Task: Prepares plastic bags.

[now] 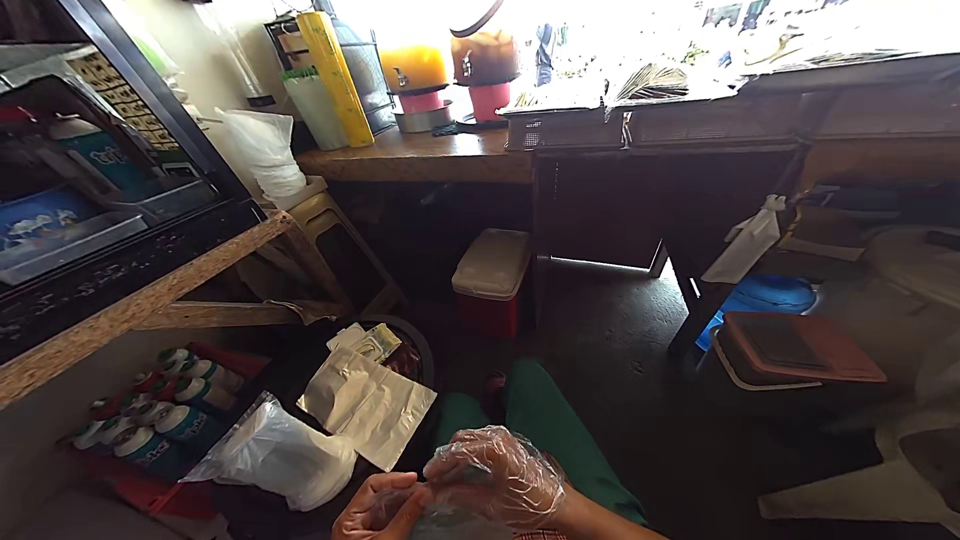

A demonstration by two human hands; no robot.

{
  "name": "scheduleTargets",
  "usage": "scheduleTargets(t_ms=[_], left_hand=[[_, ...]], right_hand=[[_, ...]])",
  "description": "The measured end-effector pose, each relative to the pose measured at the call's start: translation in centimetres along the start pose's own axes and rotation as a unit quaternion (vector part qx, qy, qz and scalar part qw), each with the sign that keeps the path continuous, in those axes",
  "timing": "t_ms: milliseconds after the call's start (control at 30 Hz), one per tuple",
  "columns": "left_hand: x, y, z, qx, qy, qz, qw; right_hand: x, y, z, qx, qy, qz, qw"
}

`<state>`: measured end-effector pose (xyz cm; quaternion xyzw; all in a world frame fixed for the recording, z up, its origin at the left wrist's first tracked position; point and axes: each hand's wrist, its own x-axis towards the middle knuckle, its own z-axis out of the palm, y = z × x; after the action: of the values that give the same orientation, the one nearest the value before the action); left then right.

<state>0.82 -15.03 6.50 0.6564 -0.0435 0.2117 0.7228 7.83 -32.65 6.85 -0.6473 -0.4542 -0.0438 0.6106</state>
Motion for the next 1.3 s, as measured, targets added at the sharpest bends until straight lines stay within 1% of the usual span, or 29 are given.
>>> scheduleTargets(t_ms=[100, 200, 300, 400, 567, 700, 733, 800, 867, 933, 1000, 1067, 1133, 1200, 1233, 1300], left_hand=[[0.1, -0.5, -0.4, -0.018, 0.000, 0.008, 1.000], [0.3, -1.0, -1.0, -0.047, -0.021, 0.029, 0.998], [0.3, -1.1, -0.9, -0.045, -0.040, 0.045, 0.997], [0.3, -1.6, -0.4, -0.026, -0.043, 0.064, 0.997], [0.1, -2.0, 0.4, -0.005, 0.010, 0.064, 0.998], [-0.1, -1.4, 1.4, 0.006, 0.064, 0.038, 0.997], [0.0, -1.5, 1.4, 0.019, 0.060, 0.037, 0.997], [0.4, -2.0, 0.6, 0.044, 0.022, 0.054, 0.997], [0.6, -1.8, -0.3, 0.017, -0.014, 0.041, 0.999], [0.5, -1.1, -0.5, -0.045, 0.011, 0.006, 0.999], [0.4, -0.9, -0.6, -0.085, 0.039, -0.004, 0.996], [0.3, -1.0, -0.6, -0.108, 0.042, 0.001, 0.993], [0.3, -1.2, -0.4, -0.135, 0.038, -0.011, 0.990], [0.5, -1.2, -0.2, -0.157, 0.022, -0.036, 0.987], [0.5, -1.3, -0.3, -0.145, 0.000, -0.046, 0.988], [0.7, -1.8, -1.1, -0.097, -0.072, -0.060, 0.991]], right_hand=[[-0.5, 0.8, 0.0, 0.022, 0.015, 0.011, 1.000], [-0.9, 1.2, -0.4, 0.053, 0.030, 0.031, 0.998], [-0.5, 1.0, -0.5, 0.025, 0.036, 0.015, 0.999], [0.0, 0.5, 0.2, 0.017, 0.018, 0.000, 1.000], [-0.2, 1.2, 1.6, 0.060, 0.043, -0.015, 0.997], [-0.4, 1.3, 1.5, 0.067, 0.039, -0.009, 0.997], [-0.4, 1.3, 1.5, 0.063, 0.040, -0.008, 0.997], [-0.4, 1.3, 1.3, 0.065, 0.034, 0.002, 0.997], [-0.4, 1.4, 1.2, 0.071, 0.023, 0.015, 0.997], [-0.5, 1.6, 1.3, 0.063, 0.011, 0.028, 0.998], [-0.6, 1.9, 1.5, 0.056, -0.001, 0.040, 0.998], [-0.5, 2.2, 2.0, 0.054, 0.002, 0.030, 0.998], [-0.2, 2.6, 2.4, 0.060, 0.026, 0.011, 0.998], [0.5, 2.8, 2.4, 0.106, 0.036, -0.004, 0.994], [0.8, 2.8, 2.2, 0.151, 0.026, -0.003, 0.988], [1.6, 2.3, 1.8, 0.247, 0.007, 0.048, 0.968]])
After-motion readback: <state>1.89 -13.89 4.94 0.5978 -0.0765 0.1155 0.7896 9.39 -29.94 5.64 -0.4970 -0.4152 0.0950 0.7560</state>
